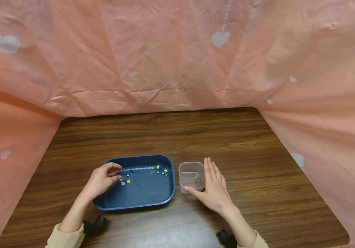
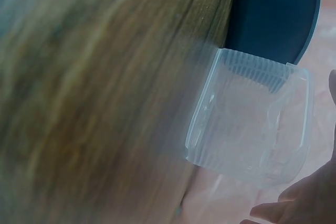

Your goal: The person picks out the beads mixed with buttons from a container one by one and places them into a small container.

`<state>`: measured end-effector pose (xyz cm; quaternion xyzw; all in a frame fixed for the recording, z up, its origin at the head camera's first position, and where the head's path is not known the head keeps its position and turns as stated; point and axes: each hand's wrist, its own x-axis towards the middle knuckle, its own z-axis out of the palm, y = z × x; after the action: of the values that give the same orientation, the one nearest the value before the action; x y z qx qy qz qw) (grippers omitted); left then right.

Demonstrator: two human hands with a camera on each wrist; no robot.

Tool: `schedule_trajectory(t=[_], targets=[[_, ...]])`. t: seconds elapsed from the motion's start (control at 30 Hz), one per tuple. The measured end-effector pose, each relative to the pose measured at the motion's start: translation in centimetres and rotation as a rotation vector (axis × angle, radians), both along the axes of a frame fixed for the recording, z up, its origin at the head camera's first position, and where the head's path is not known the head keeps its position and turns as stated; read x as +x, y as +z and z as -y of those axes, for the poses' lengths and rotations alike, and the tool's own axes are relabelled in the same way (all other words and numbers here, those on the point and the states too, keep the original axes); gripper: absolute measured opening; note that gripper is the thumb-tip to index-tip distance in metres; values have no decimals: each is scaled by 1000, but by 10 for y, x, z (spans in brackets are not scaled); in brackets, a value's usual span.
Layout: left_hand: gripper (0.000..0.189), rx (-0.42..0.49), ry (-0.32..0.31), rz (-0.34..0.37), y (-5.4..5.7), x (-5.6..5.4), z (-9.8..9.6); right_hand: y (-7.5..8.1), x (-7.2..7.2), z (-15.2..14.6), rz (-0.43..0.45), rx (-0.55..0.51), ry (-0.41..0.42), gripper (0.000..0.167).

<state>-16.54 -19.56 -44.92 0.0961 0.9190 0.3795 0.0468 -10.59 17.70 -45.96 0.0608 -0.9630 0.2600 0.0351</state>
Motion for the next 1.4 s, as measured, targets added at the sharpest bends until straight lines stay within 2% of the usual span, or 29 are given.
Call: schedule_trajectory(t=[0.17,0.4,0.7,1.0,1.4], targets=[[25,-21,-48,38,2,-5,0,-1,-1,-2,4,7,-3,116],[25,-33,-90,40,-1,-10,-7,-1,-1,-5,20,21,-13,117],[27,-37,-68,59,-4,-17,-18,-2,0,-6,35,20,-11,119],[26,-53,-9,71,-7,-16,-24,-2,0,-2,45,4,-9,120],[28,-69,3,69,-13,-17,-28,-2,-1,4,61,7,-2,120]])
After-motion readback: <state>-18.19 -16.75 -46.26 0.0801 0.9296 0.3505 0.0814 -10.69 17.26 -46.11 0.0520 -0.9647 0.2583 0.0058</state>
